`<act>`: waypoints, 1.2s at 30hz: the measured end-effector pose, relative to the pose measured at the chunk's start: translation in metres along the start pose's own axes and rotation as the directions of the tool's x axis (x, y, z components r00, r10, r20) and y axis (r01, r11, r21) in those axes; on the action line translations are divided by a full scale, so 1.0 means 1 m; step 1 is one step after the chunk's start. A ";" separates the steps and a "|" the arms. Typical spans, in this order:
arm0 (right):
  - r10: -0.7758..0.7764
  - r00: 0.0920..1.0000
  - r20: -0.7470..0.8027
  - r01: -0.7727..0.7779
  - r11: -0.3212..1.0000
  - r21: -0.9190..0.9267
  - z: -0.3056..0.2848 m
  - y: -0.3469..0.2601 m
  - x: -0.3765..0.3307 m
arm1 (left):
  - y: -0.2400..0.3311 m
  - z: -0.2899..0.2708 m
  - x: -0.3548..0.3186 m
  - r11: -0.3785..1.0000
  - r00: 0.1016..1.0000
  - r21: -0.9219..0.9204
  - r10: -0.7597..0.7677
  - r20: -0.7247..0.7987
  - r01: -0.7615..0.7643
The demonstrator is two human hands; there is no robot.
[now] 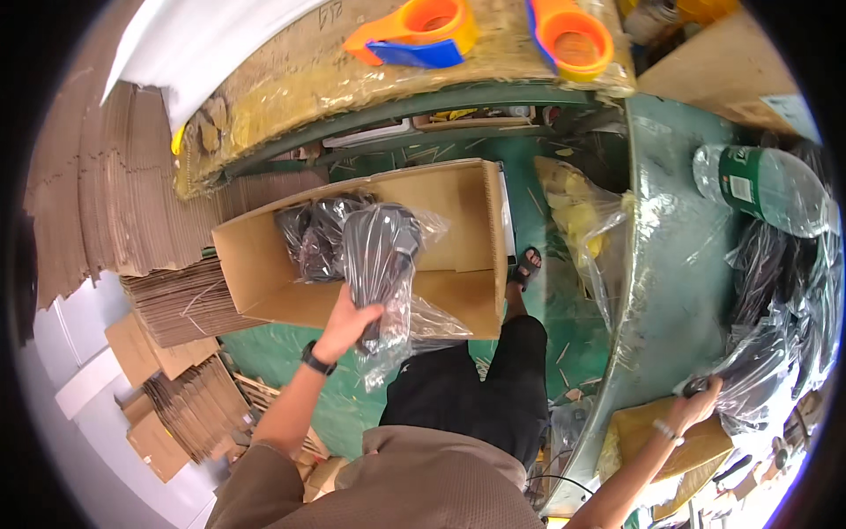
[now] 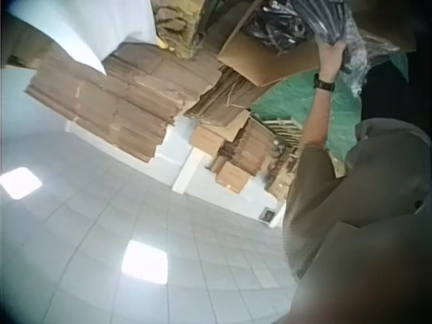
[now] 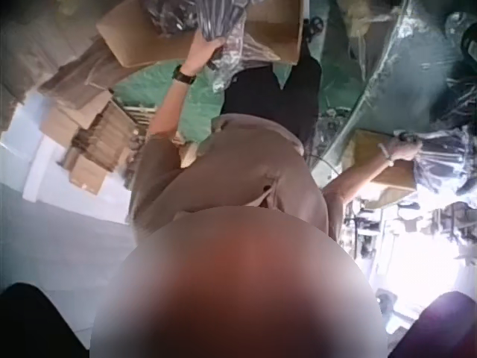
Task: Packing bicycle seats into plastic bags and organizing them into cardboard boxes for shipping.
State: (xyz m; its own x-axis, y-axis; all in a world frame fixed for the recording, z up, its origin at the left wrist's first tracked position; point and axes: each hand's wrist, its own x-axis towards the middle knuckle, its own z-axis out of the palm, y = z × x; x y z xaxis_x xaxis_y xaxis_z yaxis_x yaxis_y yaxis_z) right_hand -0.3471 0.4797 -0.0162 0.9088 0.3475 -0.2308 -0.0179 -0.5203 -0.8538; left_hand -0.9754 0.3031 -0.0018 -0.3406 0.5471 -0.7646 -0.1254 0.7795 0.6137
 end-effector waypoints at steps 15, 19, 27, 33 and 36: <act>0.168 -0.393 0.904 0.915 -0.025 0.403 0.168 -0.024 -0.472 | -0.230 -0.014 0.281 0.931 0.914 0.366 0.133 -0.383 0.018; 0.431 -0.496 0.754 0.694 -0.326 0.642 0.260 0.098 -0.499 | -0.172 -0.045 0.246 0.992 0.972 0.128 0.047 -0.232 -0.017; 0.046 -0.666 0.745 0.735 -0.134 0.665 0.288 0.172 -0.542 | -0.140 -0.006 0.237 0.699 0.892 0.555 0.316 0.325 -0.450; -0.343 -0.376 0.861 0.832 0.283 0.476 0.179 0.038 -0.420 | -0.174 0.076 0.273 0.900 0.989 0.418 0.145 -0.013 -0.126; -0.652 0.050 0.757 0.984 0.161 0.073 0.133 -0.006 -0.302 | -0.186 0.097 0.287 0.916 0.992 0.388 0.124 -0.023 -0.105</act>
State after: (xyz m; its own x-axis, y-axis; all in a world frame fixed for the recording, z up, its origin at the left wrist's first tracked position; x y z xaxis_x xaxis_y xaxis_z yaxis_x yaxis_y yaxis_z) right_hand -0.6767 0.4819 -0.0041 -0.2580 0.9469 0.1918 0.8611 0.3154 -0.3989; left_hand -0.9598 0.3448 -0.3549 -0.3746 0.6322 -0.6783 0.2823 0.7745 0.5661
